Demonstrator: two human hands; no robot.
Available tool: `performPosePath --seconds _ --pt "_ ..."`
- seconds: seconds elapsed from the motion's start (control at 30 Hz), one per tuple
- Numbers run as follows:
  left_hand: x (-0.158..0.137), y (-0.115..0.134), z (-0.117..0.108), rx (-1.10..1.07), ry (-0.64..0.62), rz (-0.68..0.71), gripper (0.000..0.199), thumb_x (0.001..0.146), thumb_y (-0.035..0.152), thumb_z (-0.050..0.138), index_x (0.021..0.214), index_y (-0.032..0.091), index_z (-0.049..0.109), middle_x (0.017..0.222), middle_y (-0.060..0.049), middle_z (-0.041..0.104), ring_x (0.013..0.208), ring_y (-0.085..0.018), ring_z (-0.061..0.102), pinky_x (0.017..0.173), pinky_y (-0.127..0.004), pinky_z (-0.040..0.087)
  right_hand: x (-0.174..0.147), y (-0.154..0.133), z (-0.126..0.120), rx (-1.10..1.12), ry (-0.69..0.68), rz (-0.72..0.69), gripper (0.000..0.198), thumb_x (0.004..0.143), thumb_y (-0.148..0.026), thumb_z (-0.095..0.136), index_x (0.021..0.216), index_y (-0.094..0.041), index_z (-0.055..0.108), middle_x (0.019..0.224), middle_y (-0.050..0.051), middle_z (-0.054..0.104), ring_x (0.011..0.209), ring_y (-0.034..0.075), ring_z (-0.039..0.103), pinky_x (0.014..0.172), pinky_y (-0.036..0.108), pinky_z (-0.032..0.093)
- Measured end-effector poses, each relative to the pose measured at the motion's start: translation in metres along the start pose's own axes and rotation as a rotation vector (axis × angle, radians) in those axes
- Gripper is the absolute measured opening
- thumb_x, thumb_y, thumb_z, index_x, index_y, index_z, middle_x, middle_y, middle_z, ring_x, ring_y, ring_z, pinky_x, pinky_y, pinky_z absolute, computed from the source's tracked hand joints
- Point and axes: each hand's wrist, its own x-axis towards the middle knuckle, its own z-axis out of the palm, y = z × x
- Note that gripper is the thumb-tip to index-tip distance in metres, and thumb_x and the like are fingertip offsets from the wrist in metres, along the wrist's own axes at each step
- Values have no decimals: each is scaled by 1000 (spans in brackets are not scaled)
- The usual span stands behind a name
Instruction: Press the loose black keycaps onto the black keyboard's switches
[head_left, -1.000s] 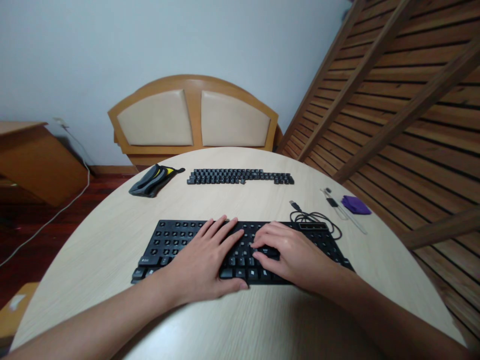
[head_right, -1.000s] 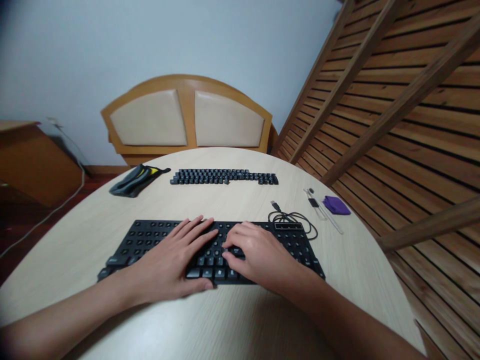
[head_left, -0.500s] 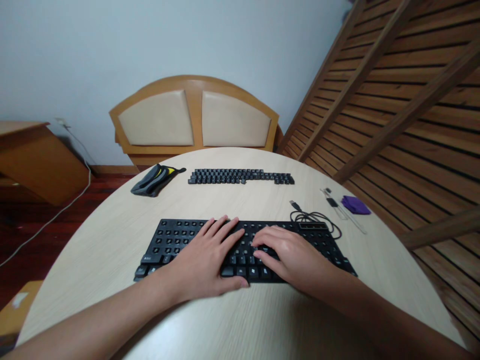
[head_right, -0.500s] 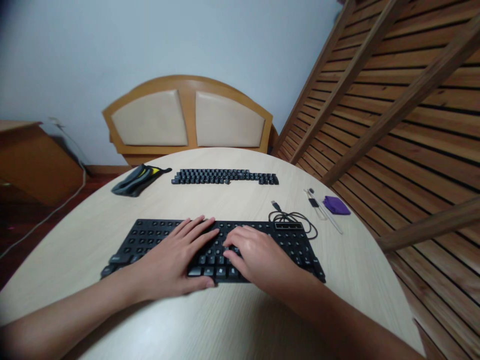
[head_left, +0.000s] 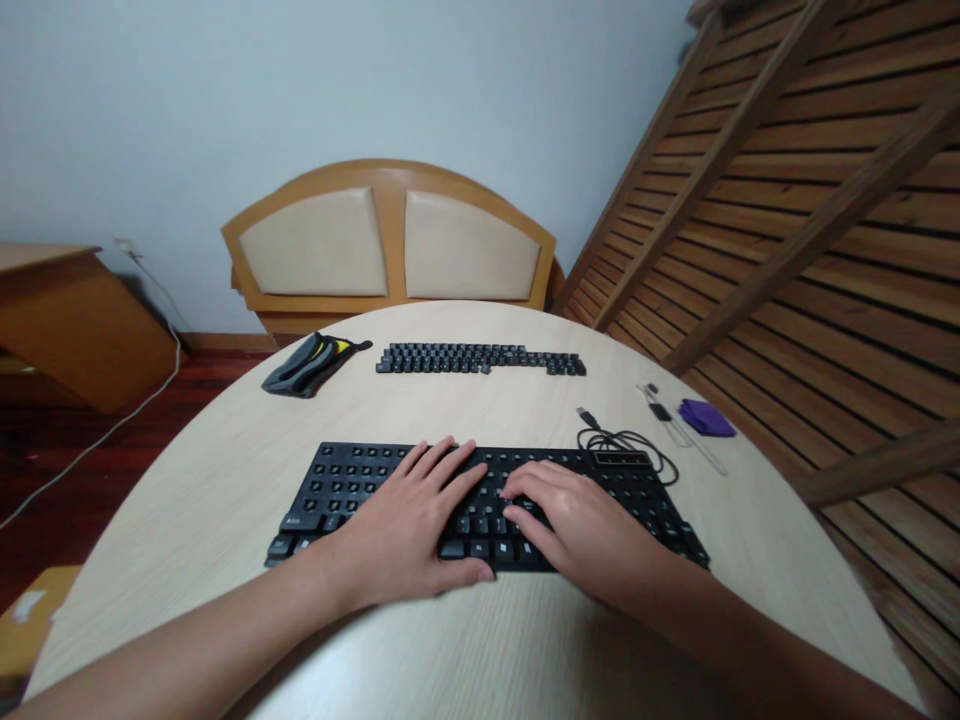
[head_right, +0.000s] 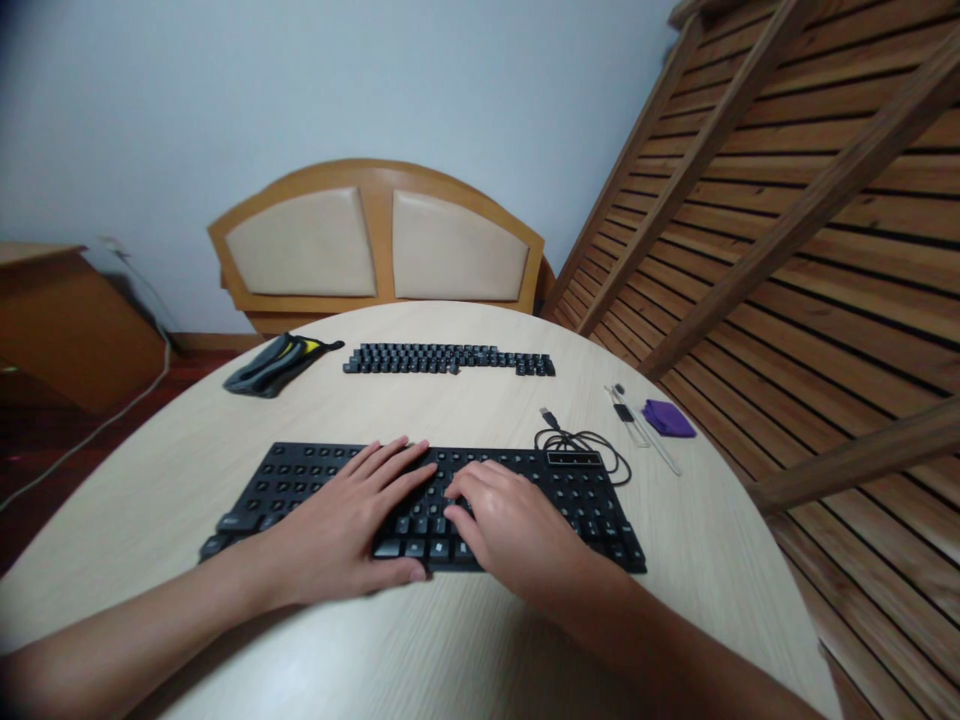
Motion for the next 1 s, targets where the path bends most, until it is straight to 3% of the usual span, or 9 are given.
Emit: performPosePath --seconds 0.3,0.7,1.0 --pt "0 2 -1 -19 -6 -8 97 81 82 50 153 17 37 163 -15 24 150 -39 21 120 -61 20 0 -3 -2 48 -2 53 11 94 -15 57 99 -15 67 101 9 70 98 24 64 91 38 51" --pt "0 1 -2 -24 14 6 97 82 82 49 152 18 37 162 -16 25 149 -39 23 119 -60 21 2 -1 -1 -93 -9 -78 13 96 -15 53 100 -14 66 99 10 69 96 25 64 87 41 54" --pt "-1 -1 1 -30 41 18 96 82 82 50 153 19 36 162 -14 29 149 -39 24 120 -60 21 0 -3 0 21 16 14 9 94 -14 56 98 -14 65 103 10 68 98 24 64 91 40 52"
